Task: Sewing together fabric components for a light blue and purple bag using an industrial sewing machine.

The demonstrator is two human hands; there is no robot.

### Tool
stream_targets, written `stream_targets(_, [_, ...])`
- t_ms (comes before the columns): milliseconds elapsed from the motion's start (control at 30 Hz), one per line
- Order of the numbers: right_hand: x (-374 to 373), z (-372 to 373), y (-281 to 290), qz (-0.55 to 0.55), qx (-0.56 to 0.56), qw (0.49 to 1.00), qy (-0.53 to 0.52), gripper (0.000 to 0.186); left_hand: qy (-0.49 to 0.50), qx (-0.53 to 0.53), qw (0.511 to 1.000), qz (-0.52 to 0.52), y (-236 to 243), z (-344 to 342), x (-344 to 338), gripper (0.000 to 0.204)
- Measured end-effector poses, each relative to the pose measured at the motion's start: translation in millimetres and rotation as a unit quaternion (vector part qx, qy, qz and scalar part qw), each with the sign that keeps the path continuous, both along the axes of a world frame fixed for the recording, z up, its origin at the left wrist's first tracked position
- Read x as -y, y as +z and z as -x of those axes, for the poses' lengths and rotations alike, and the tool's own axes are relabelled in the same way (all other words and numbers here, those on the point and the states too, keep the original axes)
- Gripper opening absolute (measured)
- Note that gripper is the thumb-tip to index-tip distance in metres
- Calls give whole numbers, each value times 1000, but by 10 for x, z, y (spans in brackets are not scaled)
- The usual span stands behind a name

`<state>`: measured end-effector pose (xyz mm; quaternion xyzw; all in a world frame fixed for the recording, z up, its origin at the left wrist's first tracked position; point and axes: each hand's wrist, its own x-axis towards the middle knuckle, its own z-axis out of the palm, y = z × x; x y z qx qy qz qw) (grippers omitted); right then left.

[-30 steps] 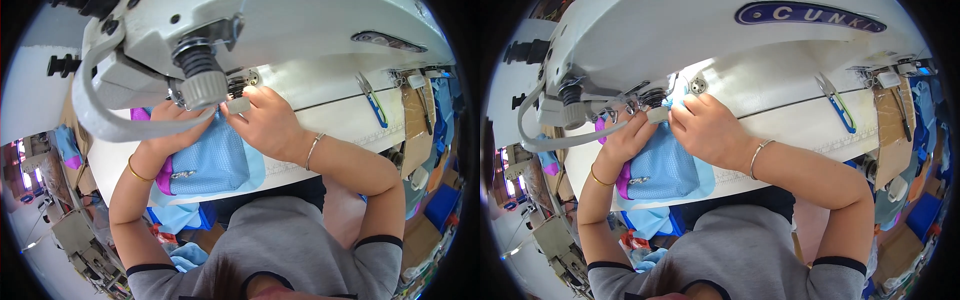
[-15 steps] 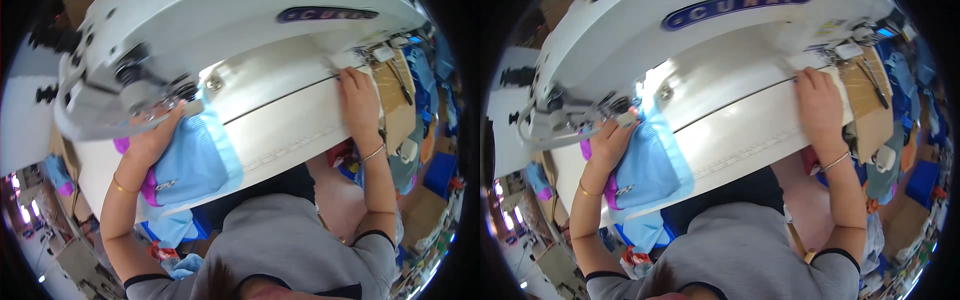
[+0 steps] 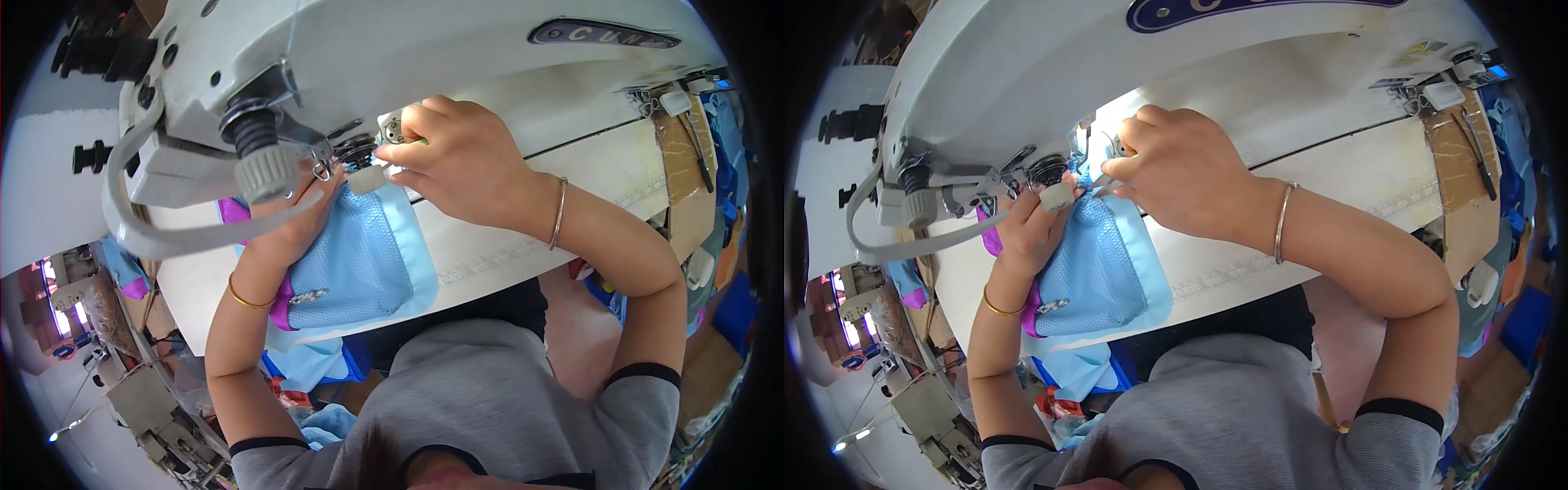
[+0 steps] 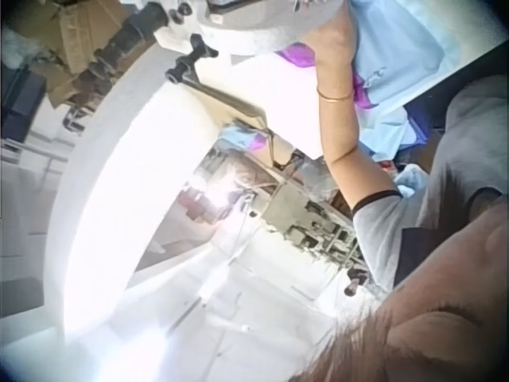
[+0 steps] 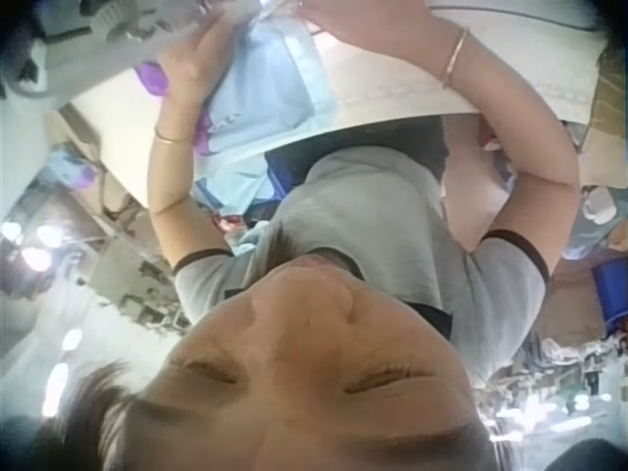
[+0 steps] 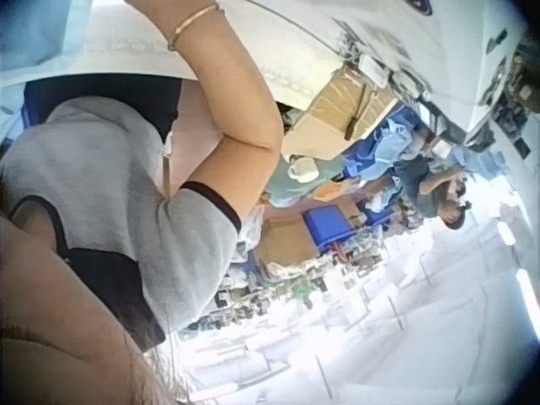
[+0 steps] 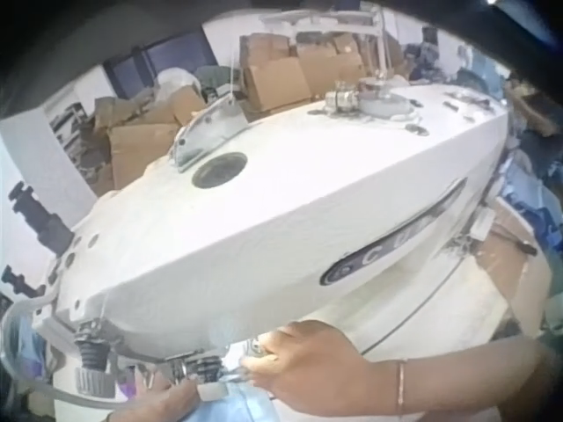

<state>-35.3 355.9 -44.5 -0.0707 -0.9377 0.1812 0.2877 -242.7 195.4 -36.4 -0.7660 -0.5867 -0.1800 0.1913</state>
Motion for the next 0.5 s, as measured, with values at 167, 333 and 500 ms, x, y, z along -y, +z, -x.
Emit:
stream_targets(167, [23, 109, -51, -27, 18, 999, -31, 11, 0, -18, 998, 58, 5, 14, 54, 28])
stream_targets(333, [70, 153, -114, -26, 1, 998, -64, 9, -24, -50, 998, 35, -4, 22, 43, 30])
stream_targets(500, [68, 178, -199, -13, -31, 998, -51, 8, -16, -47, 996, 72, -5, 31, 98, 31])
